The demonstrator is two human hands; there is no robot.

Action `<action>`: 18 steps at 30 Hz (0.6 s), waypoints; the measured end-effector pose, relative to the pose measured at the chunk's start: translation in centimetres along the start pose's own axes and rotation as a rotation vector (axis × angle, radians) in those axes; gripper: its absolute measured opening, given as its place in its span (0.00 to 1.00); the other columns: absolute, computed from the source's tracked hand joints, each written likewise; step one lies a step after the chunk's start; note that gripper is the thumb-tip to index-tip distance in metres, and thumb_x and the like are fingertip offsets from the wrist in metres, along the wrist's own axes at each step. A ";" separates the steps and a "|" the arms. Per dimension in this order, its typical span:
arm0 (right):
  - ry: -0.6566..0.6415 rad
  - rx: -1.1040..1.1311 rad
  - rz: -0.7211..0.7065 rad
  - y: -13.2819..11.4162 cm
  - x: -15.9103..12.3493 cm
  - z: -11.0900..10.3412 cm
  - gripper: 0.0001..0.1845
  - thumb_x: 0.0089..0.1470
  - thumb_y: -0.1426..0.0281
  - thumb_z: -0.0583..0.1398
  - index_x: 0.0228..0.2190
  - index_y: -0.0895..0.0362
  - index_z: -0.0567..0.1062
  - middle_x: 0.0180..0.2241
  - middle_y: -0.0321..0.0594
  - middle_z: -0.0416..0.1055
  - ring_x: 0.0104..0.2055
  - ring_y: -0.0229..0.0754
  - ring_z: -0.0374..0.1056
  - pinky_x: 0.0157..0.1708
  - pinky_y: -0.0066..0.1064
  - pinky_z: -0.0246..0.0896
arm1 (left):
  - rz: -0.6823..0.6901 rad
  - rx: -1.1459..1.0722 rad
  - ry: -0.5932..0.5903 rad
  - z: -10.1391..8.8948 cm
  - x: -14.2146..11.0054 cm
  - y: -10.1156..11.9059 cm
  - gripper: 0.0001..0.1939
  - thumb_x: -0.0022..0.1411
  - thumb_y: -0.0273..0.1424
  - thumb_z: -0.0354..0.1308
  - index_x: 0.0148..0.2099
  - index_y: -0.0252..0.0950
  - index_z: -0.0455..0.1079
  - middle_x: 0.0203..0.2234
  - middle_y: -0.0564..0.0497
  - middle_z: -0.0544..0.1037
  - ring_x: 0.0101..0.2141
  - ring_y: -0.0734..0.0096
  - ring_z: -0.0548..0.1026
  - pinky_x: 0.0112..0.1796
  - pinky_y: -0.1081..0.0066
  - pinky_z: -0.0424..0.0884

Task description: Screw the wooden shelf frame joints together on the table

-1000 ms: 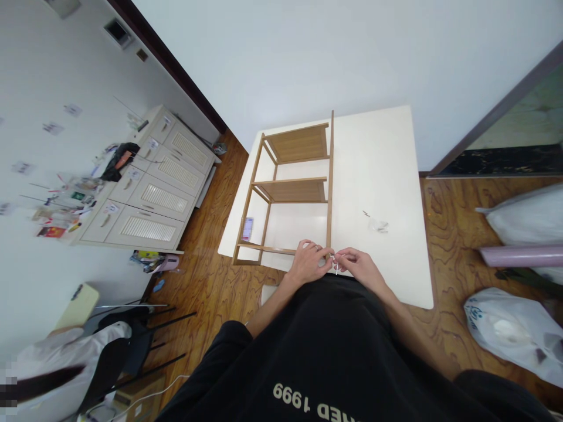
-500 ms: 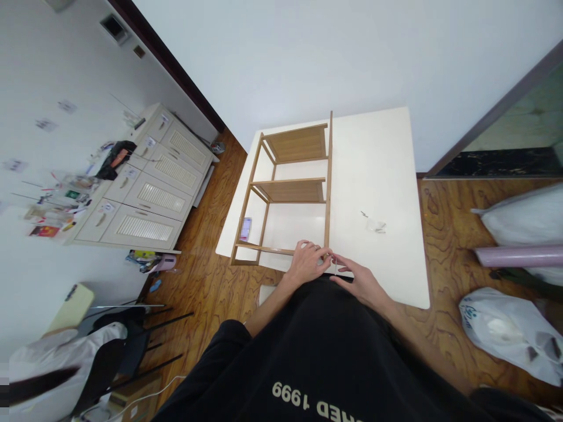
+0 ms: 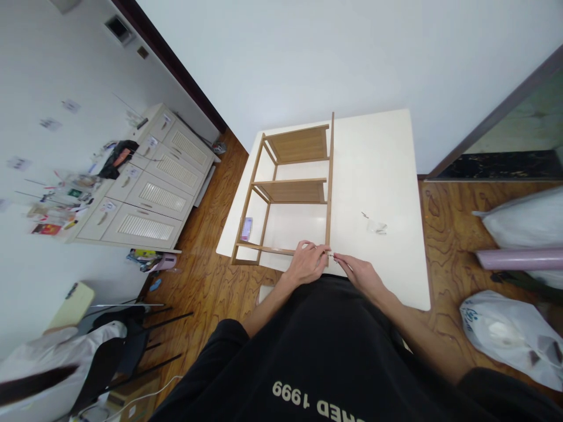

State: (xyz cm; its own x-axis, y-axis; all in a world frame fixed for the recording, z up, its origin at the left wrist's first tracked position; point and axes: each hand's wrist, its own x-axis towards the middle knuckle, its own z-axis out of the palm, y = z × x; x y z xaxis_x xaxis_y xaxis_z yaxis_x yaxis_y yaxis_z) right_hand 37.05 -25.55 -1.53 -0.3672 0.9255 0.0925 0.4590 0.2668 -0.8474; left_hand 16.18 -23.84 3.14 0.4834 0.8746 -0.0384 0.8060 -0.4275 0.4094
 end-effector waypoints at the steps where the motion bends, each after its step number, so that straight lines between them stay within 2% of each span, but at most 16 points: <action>1: -0.001 0.026 0.041 -0.2 0.3 -0.1 0.17 0.65 0.61 0.54 0.46 0.51 0.80 0.47 0.42 0.80 0.46 0.50 0.78 0.52 0.44 0.73 | 0.004 -0.020 -0.004 0.0 -0.1 -0.2 0.16 0.68 0.27 0.48 0.56 0.41 0.65 0.42 0.51 0.82 0.46 0.66 0.77 0.59 0.58 0.60; 4: -0.029 0.083 0.140 -0.8 1.1 -0.4 0.18 0.65 0.58 0.54 0.42 0.51 0.80 0.37 0.42 0.82 0.38 0.48 0.79 0.44 0.41 0.74 | -0.004 -0.065 0.009 0.1 -0.3 -0.6 0.19 0.63 0.25 0.52 0.55 0.39 0.61 0.44 0.50 0.81 0.48 0.65 0.77 0.59 0.58 0.60; 8: -0.078 0.094 0.183 -1.4 1.9 -1.0 0.21 0.66 0.54 0.52 0.38 0.53 0.79 0.28 0.39 0.80 0.30 0.45 0.76 0.35 0.36 0.71 | -0.005 -0.072 0.021 0.4 -0.3 -1.1 0.11 0.64 0.28 0.54 0.49 0.38 0.61 0.43 0.49 0.80 0.45 0.66 0.78 0.59 0.58 0.62; 15: -0.167 -0.337 -0.050 -2.0 2.9 -2.1 0.24 0.70 0.59 0.46 0.32 0.53 0.75 0.29 0.45 0.76 0.31 0.45 0.73 0.32 0.33 0.63 | 0.075 -0.052 -0.017 0.2 -0.5 -1.8 0.05 0.70 0.29 0.50 0.48 0.38 0.61 0.44 0.48 0.79 0.46 0.65 0.77 0.58 0.59 0.63; 18: -0.228 -0.355 -0.130 -2.0 2.8 -2.0 0.22 0.70 0.60 0.48 0.32 0.53 0.75 0.29 0.45 0.74 0.31 0.45 0.72 0.33 0.32 0.63 | 0.091 -0.051 -0.049 0.0 -0.5 -2.0 0.05 0.72 0.29 0.48 0.49 0.39 0.61 0.45 0.48 0.79 0.47 0.65 0.76 0.58 0.59 0.64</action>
State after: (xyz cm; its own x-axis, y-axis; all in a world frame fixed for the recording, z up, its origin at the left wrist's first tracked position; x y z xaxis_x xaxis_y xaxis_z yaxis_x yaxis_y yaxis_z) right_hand 36.76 -22.89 1.46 -0.5908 0.8060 0.0352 0.6323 0.4897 -0.6003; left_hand 14.32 -23.38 2.27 0.5707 0.8200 -0.0430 0.7403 -0.4911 0.4590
